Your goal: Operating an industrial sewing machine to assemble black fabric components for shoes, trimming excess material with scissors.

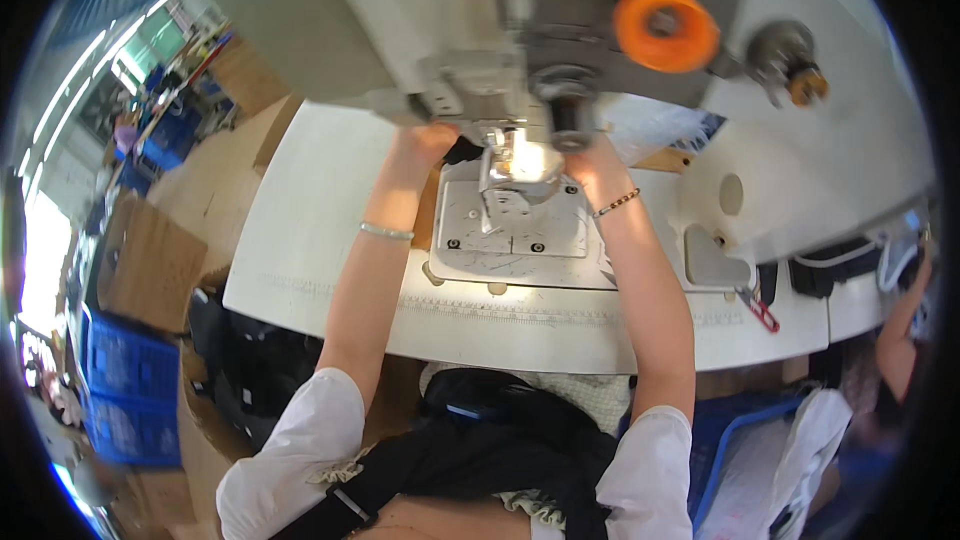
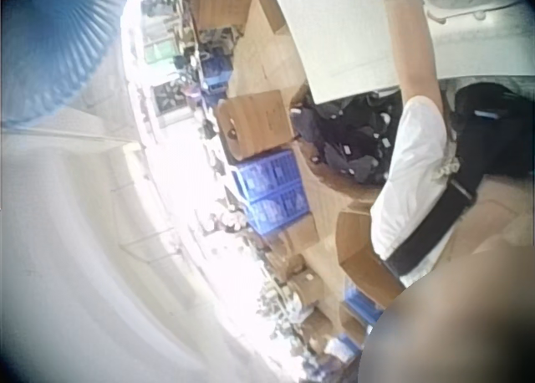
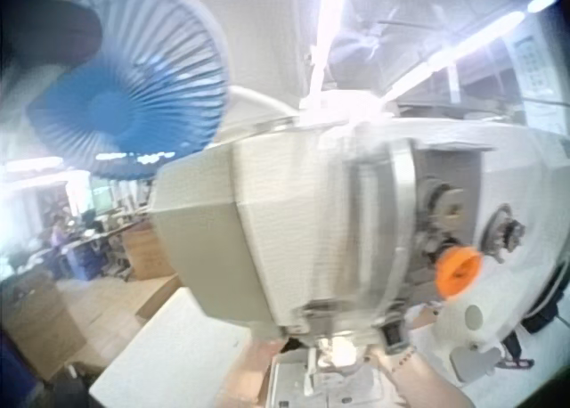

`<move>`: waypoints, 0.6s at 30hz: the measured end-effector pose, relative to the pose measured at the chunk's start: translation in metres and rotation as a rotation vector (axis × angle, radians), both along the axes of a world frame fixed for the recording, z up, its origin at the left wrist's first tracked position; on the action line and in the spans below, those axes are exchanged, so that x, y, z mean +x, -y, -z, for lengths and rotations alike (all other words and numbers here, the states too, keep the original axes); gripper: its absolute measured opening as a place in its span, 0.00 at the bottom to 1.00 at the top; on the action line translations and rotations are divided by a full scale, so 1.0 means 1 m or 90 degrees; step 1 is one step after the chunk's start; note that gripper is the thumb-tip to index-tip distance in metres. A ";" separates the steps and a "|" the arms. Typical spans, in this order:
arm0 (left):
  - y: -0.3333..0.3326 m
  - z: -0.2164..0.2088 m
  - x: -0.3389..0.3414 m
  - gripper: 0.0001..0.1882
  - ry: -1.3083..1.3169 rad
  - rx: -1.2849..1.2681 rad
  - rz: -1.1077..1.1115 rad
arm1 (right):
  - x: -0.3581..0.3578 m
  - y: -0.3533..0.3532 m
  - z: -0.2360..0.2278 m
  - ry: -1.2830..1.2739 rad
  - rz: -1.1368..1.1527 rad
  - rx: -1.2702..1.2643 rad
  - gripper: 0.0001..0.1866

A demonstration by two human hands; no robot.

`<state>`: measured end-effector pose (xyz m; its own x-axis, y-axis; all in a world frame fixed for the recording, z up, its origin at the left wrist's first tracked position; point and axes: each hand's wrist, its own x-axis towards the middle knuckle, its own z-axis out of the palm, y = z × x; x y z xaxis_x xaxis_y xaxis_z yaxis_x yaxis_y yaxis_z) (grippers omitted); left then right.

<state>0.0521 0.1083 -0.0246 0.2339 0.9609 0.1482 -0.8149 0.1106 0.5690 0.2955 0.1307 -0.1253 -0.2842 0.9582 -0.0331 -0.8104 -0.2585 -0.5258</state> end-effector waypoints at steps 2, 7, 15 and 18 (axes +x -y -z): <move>-0.013 0.008 -0.042 0.11 -0.007 -0.037 -0.040 | -0.044 -0.003 -0.007 0.041 -0.085 0.050 0.12; 0.001 -0.005 -0.075 0.17 0.119 -0.213 -0.007 | -0.055 0.018 -0.055 0.208 -0.158 0.359 0.18; 0.012 -0.006 -0.090 0.21 0.223 -0.211 0.006 | -0.084 0.005 -0.071 0.272 -0.264 0.400 0.20; 0.012 -0.002 -0.093 0.25 0.250 -0.232 0.017 | -0.097 -0.009 -0.073 0.278 -0.286 0.389 0.20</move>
<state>-0.0413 0.0960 -0.0231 0.2532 0.9608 -0.1127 -0.9527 0.2679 0.1433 0.1986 0.1398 -0.0522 -0.7210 0.6438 0.2563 -0.3936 -0.0760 -0.9161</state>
